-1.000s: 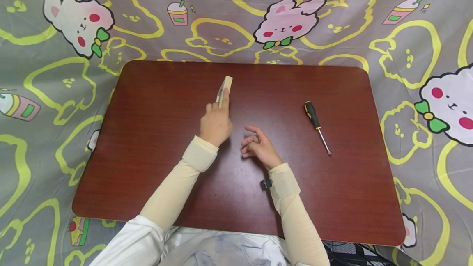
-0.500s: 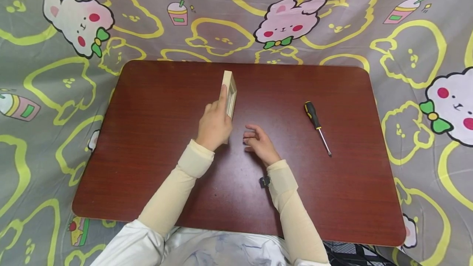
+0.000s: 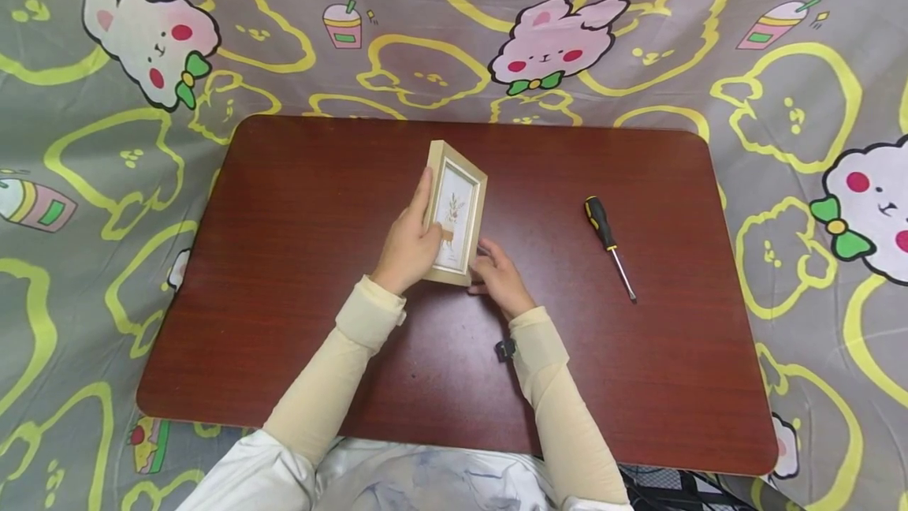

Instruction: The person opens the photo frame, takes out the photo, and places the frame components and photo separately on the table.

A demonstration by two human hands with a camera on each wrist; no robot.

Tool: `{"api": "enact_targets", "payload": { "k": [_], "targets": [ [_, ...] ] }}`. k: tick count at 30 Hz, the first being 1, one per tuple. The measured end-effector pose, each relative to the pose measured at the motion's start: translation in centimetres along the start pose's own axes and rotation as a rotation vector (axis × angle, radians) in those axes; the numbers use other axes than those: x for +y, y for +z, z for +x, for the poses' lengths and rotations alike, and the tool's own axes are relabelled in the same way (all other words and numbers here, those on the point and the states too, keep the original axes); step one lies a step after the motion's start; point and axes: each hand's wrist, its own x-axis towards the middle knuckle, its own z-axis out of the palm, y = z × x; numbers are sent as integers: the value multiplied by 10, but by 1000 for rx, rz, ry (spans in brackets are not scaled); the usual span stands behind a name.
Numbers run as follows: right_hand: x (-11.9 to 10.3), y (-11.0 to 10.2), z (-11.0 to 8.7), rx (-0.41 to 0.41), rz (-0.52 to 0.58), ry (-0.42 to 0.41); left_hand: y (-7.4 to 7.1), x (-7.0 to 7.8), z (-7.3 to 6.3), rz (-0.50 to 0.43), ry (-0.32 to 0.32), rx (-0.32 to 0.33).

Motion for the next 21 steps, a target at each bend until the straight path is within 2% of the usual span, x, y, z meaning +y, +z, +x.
{"api": "enact_targets", "payload": {
  "k": [11, 21],
  "targets": [
    [-2, -7, 0, 37, -13, -9, 5, -21, 5, -312, 26, -12],
    [-6, -15, -5, 100, -69, -10, 9, -35, 4, -455, 33, -5]
  ]
}}
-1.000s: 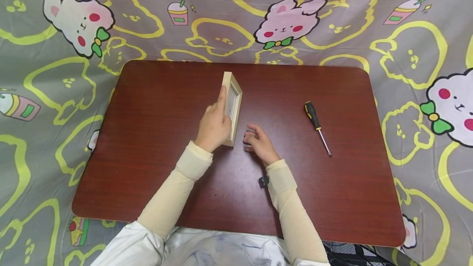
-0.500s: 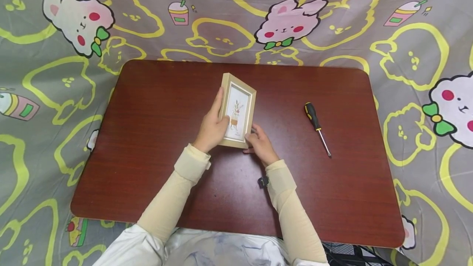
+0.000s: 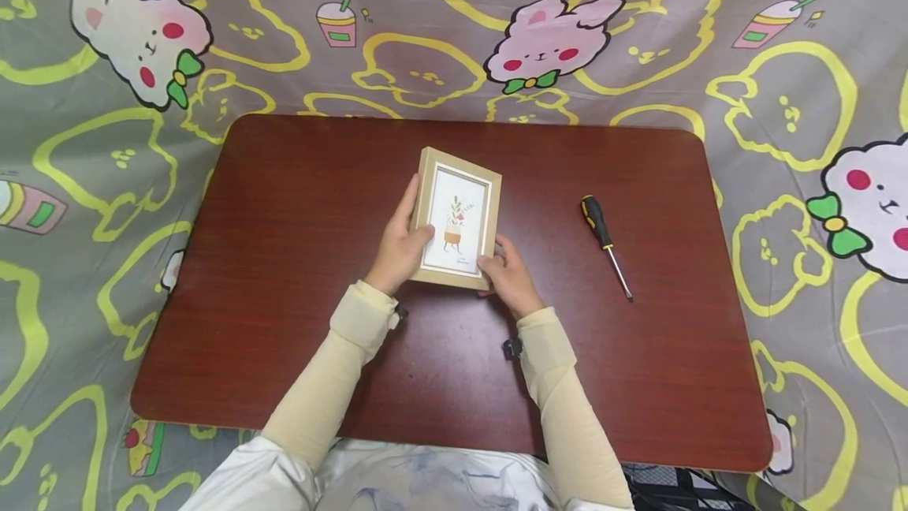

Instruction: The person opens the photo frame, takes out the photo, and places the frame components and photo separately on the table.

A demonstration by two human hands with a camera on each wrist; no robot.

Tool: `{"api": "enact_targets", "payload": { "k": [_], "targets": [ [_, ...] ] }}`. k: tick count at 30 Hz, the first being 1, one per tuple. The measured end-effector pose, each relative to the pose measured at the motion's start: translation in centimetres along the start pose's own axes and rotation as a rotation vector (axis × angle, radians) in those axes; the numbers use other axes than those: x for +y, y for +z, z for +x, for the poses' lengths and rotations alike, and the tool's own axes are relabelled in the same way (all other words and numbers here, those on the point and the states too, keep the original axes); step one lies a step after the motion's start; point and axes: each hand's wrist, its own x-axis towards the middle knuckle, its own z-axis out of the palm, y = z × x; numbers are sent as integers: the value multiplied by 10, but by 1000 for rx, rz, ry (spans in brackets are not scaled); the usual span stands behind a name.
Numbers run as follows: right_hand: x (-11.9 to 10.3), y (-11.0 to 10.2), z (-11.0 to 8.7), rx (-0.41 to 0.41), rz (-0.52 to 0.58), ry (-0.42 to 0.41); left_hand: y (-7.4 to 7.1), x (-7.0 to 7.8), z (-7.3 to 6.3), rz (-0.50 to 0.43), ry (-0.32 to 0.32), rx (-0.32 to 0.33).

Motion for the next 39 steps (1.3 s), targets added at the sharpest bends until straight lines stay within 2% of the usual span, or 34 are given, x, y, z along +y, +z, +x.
{"api": "enact_targets", "payload": {
  "k": [3, 6, 10, 19, 25, 32, 39],
  "targets": [
    [-4, -2, -3, 22, -64, -3, -1, -9, -1, -96, -27, 10],
    [-8, -5, -6, 40, -144, -5, -2, -21, -1, -196, -81, 24],
    [-12, -6, -9, 47, -210, -2, -2, -33, -1, -269, -136, 34],
    [-20, -4, -15, 69, -207, -8, -3, -40, -3, -360, -166, 24],
    [-19, -4, -13, 89, -192, -25, -3, -43, -2, -376, -172, 25],
    [-20, -4, -14, 94, -207, -7, -2, -49, -1, -437, -246, 28],
    [-20, -4, -14, 99, -217, -18, -1, -54, -1, -423, -261, 28]
  ]
}}
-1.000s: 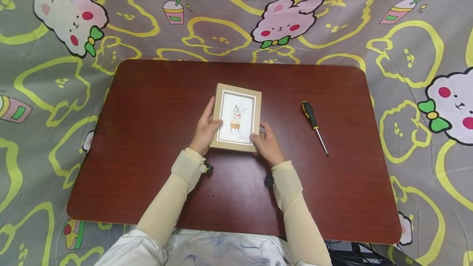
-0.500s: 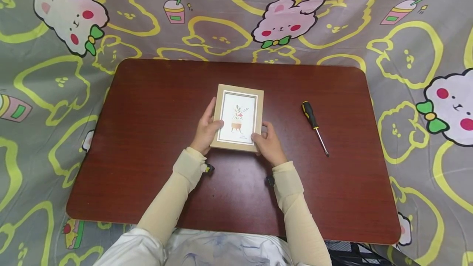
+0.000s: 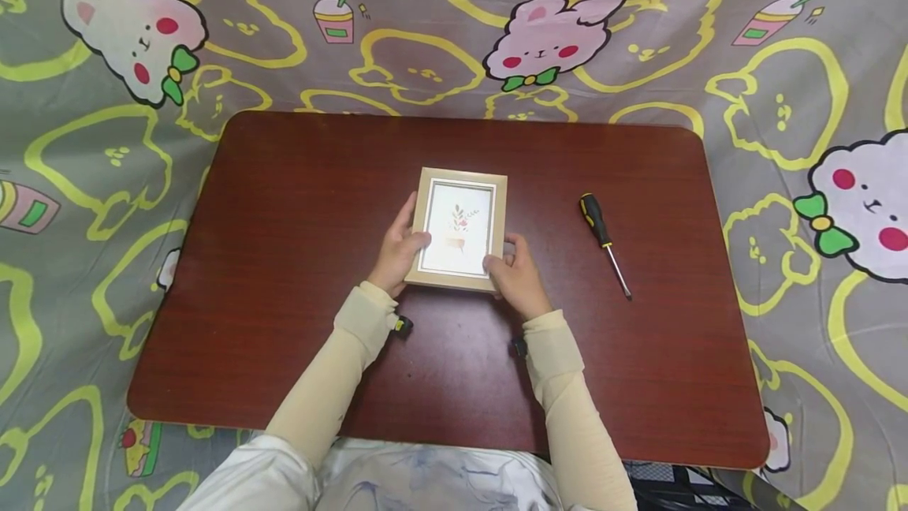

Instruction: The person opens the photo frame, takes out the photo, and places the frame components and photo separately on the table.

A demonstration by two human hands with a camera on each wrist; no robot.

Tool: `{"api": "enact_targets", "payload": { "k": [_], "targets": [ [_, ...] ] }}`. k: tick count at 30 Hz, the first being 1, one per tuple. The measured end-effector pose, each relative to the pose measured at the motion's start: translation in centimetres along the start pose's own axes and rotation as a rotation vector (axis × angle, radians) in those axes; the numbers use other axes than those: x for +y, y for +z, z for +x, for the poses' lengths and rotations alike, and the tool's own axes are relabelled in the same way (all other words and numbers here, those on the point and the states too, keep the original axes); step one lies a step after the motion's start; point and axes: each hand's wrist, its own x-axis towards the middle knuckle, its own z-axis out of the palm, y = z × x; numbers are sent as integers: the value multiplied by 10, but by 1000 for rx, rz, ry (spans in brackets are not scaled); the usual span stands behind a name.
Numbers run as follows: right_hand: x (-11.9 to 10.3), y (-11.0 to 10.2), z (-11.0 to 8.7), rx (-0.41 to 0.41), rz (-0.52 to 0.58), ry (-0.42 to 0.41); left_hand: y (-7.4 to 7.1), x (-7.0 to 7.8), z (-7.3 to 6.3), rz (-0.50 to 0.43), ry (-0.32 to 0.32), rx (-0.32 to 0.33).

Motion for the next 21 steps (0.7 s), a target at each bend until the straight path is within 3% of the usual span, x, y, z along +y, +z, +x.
{"api": "enact_targets", "payload": {
  "k": [13, 16, 21],
  "targets": [
    [13, 1, 3, -20, -78, 45, 2, -6, 2, 149, -43, 12],
    [14, 1, 3, -16, -106, 48, 3, -7, 1, 269, -31, 3],
    [14, 1, 3, 9, -219, 67, 5, -6, -5, 581, -21, 7]
  ]
}}
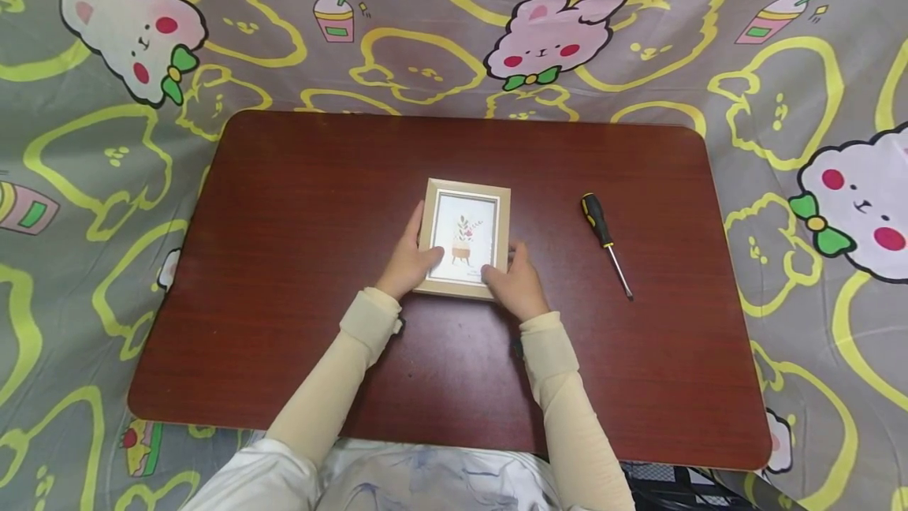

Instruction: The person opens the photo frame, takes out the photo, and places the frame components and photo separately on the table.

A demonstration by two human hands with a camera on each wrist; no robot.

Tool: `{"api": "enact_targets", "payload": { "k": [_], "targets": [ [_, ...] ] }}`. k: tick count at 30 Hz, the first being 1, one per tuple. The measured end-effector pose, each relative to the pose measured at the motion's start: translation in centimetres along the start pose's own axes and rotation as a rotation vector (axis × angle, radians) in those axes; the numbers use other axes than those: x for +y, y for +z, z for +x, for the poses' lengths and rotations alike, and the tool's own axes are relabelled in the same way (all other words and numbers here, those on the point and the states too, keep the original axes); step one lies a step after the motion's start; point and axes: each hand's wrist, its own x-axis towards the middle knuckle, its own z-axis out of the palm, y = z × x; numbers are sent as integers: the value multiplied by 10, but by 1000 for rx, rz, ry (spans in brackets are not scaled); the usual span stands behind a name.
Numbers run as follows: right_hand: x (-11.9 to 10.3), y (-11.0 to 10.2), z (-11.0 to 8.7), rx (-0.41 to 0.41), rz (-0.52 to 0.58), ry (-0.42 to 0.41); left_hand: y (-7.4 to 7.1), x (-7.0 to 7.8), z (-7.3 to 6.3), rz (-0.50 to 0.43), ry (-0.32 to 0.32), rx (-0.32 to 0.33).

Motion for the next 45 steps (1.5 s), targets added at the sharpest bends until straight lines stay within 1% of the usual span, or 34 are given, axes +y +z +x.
{"api": "enact_targets", "payload": {
  "k": [2, 4, 8, 10, 16, 21, 27, 31, 35, 38, 45],
  "targets": [
    [0, -1, -1, 12, -63, 10, 1, 1, -2, 92, -5, -1],
    [0, -1, -1, 21, -112, 17, 2, 3, -4, 146, -13, -6],
    [1, -2, -2, 26, -170, 32, 4, 5, -6, 227, -33, -7],
    [1, -1, -2, 22, -183, 45, 5, 6, -7, 250, -47, -8],
    [1, -1, -3, 0, -231, 84, 8, 8, -8, 281, -88, -18],
    [2, 0, -3, -15, -245, 114, 12, 6, -9, 297, -105, -14],
    [2, 1, -2, -11, -241, 128, 15, 4, -7, 281, -122, -1],
    [3, 2, -2, 4, -271, 140, 16, 1, -6, 290, -148, -9],
    [4, 4, 0, 30, -333, 141, 17, 0, -7, 286, -151, -35],
    [6, 5, 1, 40, -355, 138, 17, 1, -7, 280, -141, -43],
    [7, 6, 2, 47, -359, 106, 15, 7, -8, 349, -142, -37]
  ]
}}
